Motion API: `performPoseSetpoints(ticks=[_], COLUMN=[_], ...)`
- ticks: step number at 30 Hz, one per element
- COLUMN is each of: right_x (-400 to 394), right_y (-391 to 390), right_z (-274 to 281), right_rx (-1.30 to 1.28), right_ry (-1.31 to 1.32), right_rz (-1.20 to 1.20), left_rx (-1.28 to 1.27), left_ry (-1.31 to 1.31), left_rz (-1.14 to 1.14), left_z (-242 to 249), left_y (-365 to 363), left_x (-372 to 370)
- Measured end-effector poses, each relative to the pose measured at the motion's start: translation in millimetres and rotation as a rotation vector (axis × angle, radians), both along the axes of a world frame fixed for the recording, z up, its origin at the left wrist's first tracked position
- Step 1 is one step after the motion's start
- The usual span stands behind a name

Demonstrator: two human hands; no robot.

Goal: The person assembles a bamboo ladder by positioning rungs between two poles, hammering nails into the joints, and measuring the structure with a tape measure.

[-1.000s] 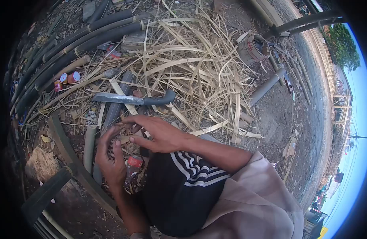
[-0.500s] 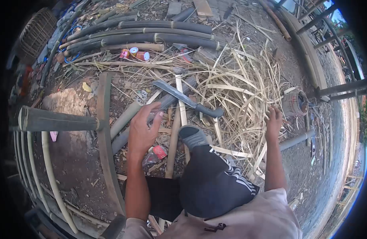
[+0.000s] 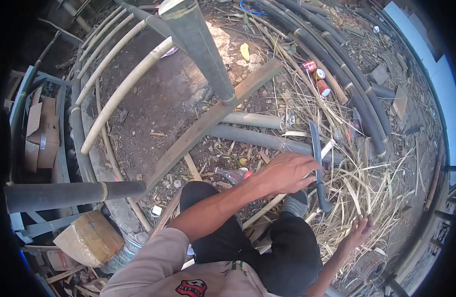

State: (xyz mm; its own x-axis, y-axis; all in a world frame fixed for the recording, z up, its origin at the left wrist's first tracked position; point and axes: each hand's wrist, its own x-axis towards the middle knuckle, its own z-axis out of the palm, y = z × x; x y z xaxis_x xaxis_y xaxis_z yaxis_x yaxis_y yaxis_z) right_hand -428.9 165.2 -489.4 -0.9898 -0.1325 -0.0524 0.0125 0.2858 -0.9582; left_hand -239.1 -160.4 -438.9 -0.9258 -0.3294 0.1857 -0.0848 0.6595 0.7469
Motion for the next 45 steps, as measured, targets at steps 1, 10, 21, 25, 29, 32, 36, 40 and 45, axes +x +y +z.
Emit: performPoseSetpoints(ticks=[1,10,21,25,29,32,36,40,45], right_x=[18,111,254,266,295,325,365,386,404], right_y=[-44,-272,-432,-476,-536,-598,-709,-817,-897], right_z=[3,32,0,-44,-37,-69,-120,-187,-176], right_rx=[-0.025,0.115,0.114,-0.11,0.212,0.315,0.325,0.074,0.202], right_ry=[-0.038,0.307,0.282,0.105,0.437,0.433,0.848,0.787,0.977], right_rz=[0.083,1.356,1.79,1.798,1.805,1.654,1.514,1.473,1.402], left_rx=[0.0,-0.006,0.226,0.284,0.394,0.56,0.144,-0.059,-0.022], left_ry=[0.018,0.325,0.735,0.634,0.574,0.544,-0.114,-0.373,-0.479], left_rz=[0.012,0.302,0.744,1.054,1.316,1.522,1.672,1.531,1.615], left_z=[5,86,75,45,8,-52,-124,-165,-181], left_y=[-1,-37,-95,-124,-163,-193,-184,-185,-216], left_x=[4,75,150,188,243,286,320,335,366])
